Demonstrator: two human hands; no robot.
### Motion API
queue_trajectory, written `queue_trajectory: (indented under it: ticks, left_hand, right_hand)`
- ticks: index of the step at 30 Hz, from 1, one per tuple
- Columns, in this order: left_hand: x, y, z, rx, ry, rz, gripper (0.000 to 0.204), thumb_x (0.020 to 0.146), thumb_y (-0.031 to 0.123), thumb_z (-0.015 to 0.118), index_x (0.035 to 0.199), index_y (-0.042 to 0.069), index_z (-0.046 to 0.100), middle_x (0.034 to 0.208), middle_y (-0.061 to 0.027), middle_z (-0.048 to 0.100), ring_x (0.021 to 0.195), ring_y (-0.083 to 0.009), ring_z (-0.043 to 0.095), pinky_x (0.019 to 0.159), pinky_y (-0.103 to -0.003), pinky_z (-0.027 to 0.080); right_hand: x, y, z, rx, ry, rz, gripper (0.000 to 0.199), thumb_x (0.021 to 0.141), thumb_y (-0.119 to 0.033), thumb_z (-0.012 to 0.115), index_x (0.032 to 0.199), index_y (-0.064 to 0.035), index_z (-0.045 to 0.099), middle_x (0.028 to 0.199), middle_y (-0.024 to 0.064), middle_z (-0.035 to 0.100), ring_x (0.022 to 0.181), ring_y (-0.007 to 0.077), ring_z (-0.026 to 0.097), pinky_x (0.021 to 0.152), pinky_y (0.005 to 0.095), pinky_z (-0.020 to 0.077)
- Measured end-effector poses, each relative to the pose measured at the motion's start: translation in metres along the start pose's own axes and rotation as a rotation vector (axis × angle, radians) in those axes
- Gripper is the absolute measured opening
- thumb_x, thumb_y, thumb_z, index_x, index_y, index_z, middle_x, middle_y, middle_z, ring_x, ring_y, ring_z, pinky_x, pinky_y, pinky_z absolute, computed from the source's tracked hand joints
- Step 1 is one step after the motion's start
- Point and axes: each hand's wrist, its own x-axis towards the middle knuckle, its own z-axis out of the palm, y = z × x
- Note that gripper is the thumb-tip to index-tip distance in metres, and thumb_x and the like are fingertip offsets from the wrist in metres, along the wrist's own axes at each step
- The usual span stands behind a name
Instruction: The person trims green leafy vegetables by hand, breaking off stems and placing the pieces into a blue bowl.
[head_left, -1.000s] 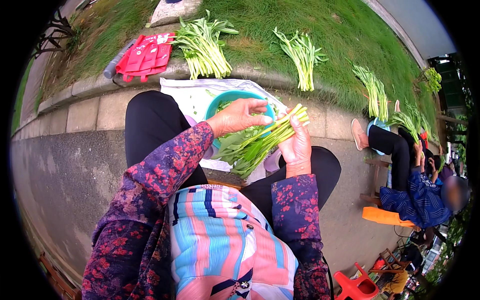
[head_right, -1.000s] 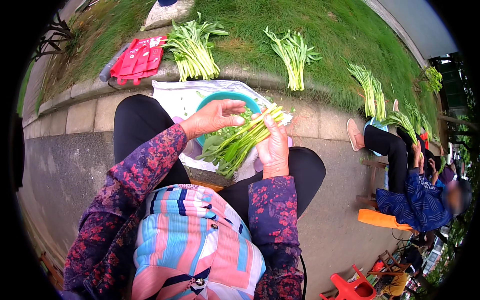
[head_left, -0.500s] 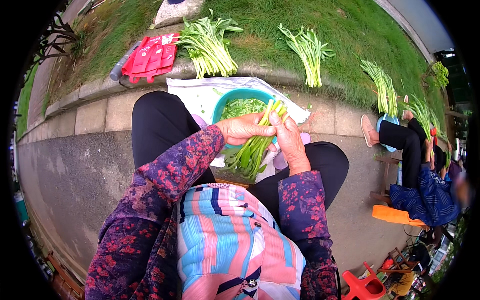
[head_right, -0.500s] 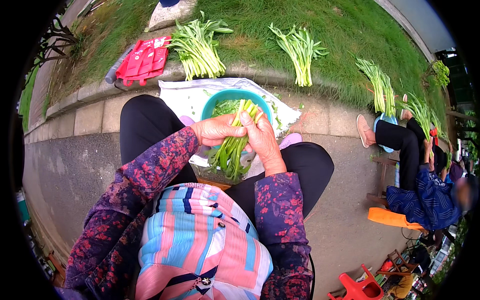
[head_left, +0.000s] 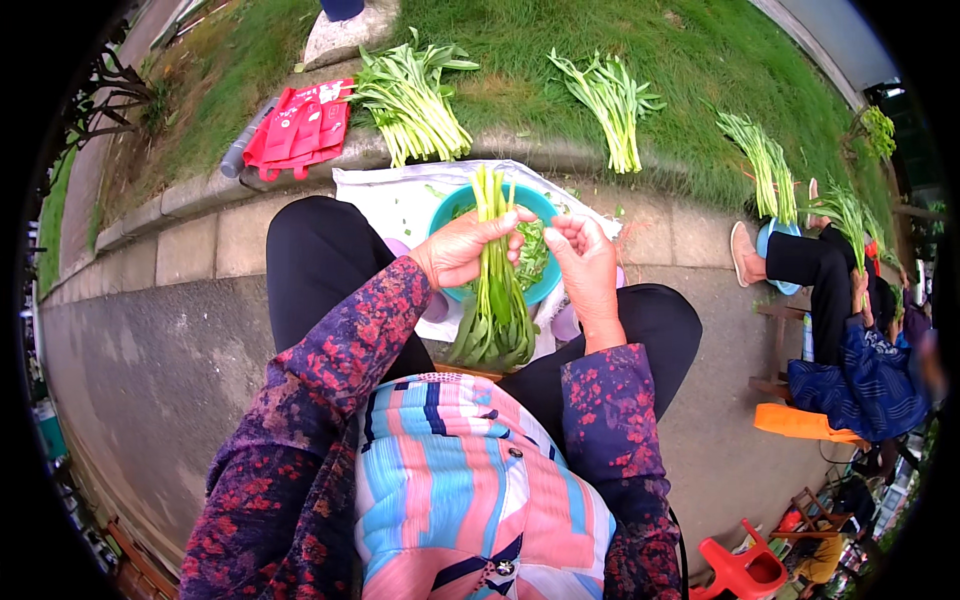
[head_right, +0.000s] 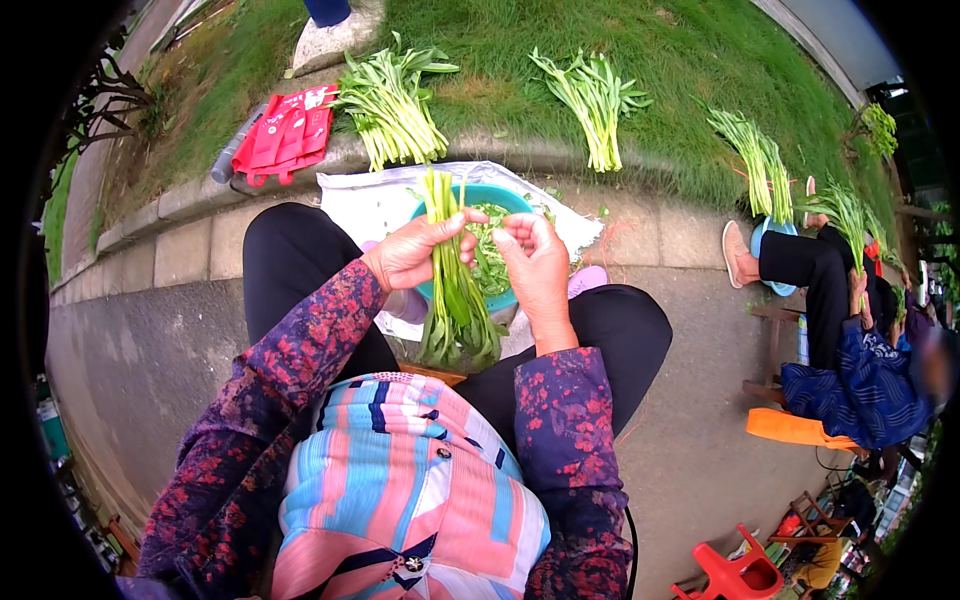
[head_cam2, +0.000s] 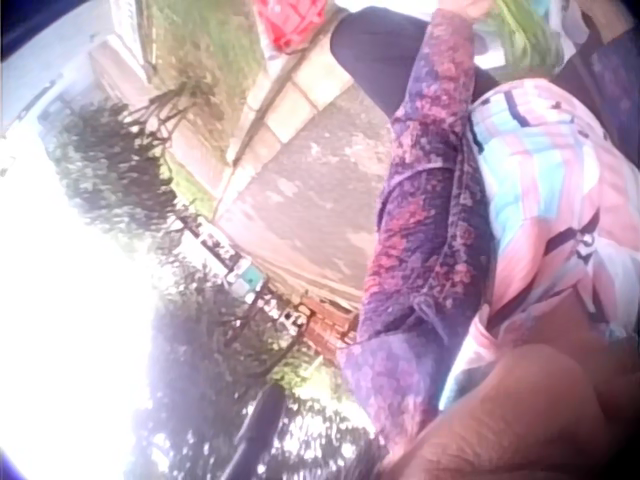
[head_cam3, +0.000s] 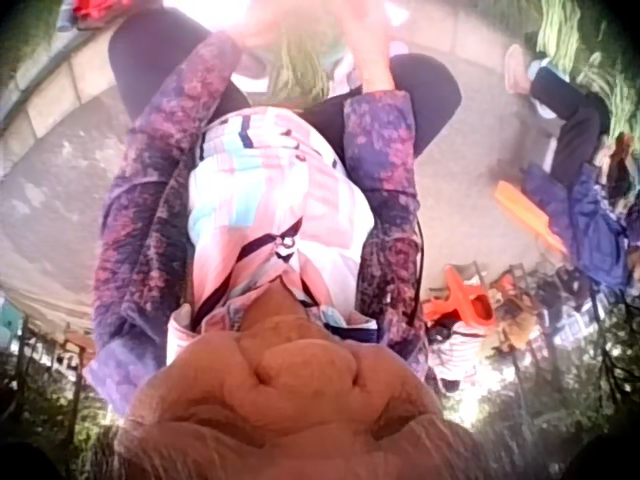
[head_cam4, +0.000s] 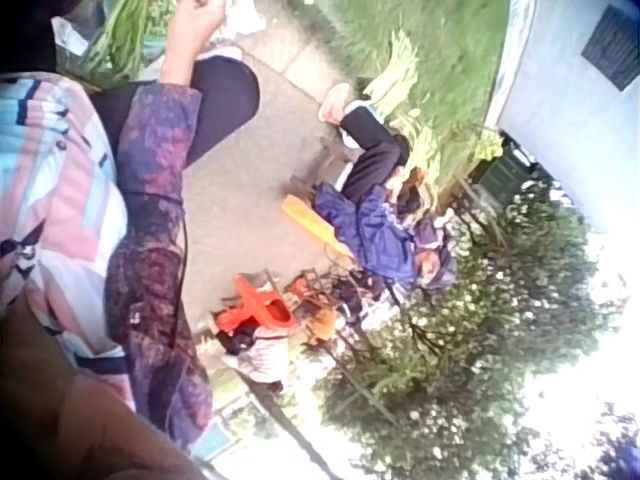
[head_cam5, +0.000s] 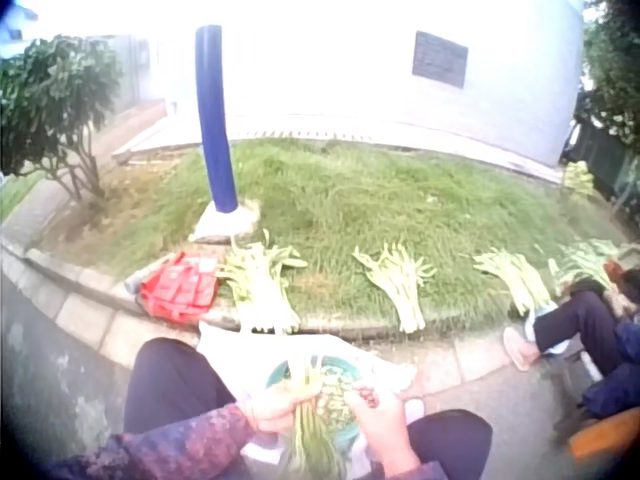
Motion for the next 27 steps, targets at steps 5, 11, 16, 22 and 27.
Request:
queue_trajectory:
  ticks: [5, 11, 16, 22, 27]
  left_hand:
    - [-0.009, 0.017, -0.015, -0.104, -0.030, 0.155, 0.046, 0.091, 0.035, 0.057, 0.124, 0.005, 0.047, 0.087, -0.0037, 0.052, 0.083, -0.0173, 0.052, 0.087, -0.039, 0.045]
    - [-0.011, 0.026, -0.021, -0.186, -0.014, 0.221, 0.052, 0.090, 0.036, 0.058, 0.129, 0.007, 0.040, 0.087, -0.0040, 0.052, 0.083, -0.0175, 0.052, 0.089, -0.041, 0.044]
    - [-0.011, 0.023, -0.020, -0.172, 0.042, 0.256, 0.056, 0.089, 0.037, 0.058, 0.133, 0.009, 0.038, 0.087, -0.0038, 0.052, 0.084, -0.0171, 0.052, 0.087, -0.040, 0.044]
    - [-0.013, 0.024, -0.025, -0.152, 0.139, 0.275, 0.052, 0.090, 0.033, 0.059, 0.133, 0.011, 0.039, 0.083, -0.0027, 0.052, 0.080, -0.0161, 0.052, 0.083, -0.038, 0.045]
    - [-0.014, 0.024, -0.028, -0.053, 0.183, 0.260, 0.044, 0.090, 0.032, 0.060, 0.125, 0.011, 0.045, 0.080, -0.0013, 0.052, 0.078, -0.0142, 0.052, 0.079, -0.034, 0.045]
  right_hand:
    - [-0.017, 0.000, 0.012, -0.055, -0.231, 0.189, 0.008, 0.080, -0.006, 0.068, 0.084, -0.0006, 0.064, 0.072, 0.0011, 0.063, 0.064, 0.0061, 0.056, 0.060, 0.0235, 0.0469]
    - [-0.022, -0.004, 0.019, -0.327, -0.317, 0.112, 0.017, 0.072, -0.009, 0.074, 0.084, -0.0015, 0.065, 0.076, 0.0036, 0.061, 0.061, 0.0112, 0.056, 0.059, 0.0256, 0.0475]
    - [-0.024, -0.003, 0.024, -0.499, -0.290, 0.019, 0.018, 0.070, -0.009, 0.075, 0.076, -0.0010, 0.061, 0.075, 0.0049, 0.061, 0.060, 0.0128, 0.057, 0.056, 0.0276, 0.0472]
    - [-0.017, 0.012, 0.010, -0.079, -0.268, 0.262, 0.012, 0.079, -0.005, 0.068, 0.082, 0.0007, 0.059, 0.068, 0.0040, 0.062, 0.058, 0.0086, 0.057, 0.053, 0.0235, 0.0460]
    - [-0.014, 0.006, 0.006, -0.042, -0.263, 0.329, 0.013, 0.081, -0.003, 0.067, 0.090, 0.0020, 0.059, 0.071, 0.0045, 0.062, 0.060, 0.0090, 0.058, 0.056, 0.0219, 0.0476]
